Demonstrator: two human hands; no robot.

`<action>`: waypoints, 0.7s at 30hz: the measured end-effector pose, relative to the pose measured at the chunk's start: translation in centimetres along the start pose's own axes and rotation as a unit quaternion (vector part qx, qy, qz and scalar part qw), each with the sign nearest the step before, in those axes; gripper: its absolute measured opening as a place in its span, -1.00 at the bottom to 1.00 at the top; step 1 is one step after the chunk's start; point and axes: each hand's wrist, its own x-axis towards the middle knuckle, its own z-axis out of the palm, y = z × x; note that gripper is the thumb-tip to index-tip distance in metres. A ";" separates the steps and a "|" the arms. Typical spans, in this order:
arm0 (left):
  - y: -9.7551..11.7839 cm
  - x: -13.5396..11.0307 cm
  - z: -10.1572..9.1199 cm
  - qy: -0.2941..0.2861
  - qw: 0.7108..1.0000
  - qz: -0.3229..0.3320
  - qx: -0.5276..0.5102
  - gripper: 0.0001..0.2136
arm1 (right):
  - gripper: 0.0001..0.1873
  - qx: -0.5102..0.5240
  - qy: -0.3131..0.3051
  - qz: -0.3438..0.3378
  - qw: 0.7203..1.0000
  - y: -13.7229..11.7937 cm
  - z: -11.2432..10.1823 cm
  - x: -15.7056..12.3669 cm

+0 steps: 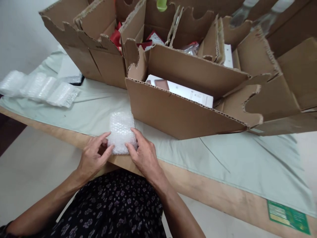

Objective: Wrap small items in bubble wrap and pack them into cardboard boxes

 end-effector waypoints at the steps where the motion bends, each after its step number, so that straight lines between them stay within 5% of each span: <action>1: -0.1 0.2 0.0 -0.011 1.000 0.000 0.005 -0.72 | -0.56 -0.023 0.043 -0.029 0.998 -0.1 -0.2 -0.4; 4: -0.3 0.6 0.1 -0.036 0.999 -0.012 0.003 -0.71 | -0.64 -0.112 0.124 -0.155 0.974 -0.6 -1.2 -2.0; 9: -0.6 0.8 0.0 -0.054 0.998 -0.025 -0.001 -0.68 | -0.56 -0.220 -0.069 -0.277 0.933 -0.7 -1.0 -2.1; 14: -0.2 -0.1 -2.2 -0.072 0.996 0.036 -0.040 -0.48 | -0.63 -0.161 -0.120 -0.245 0.949 -0.8 -1.3 -0.3; 17: 0.0 -0.7 -3.3 -0.099 0.987 0.083 -0.094 -0.54 | -0.63 -0.079 -0.173 -0.178 0.965 -1.6 -2.5 -0.4; 21: -0.2 -0.3 -2.7 -0.093 0.987 0.008 -0.132 -0.71 | -0.66 -0.033 -0.158 -0.081 0.983 -1.7 -2.7 -0.4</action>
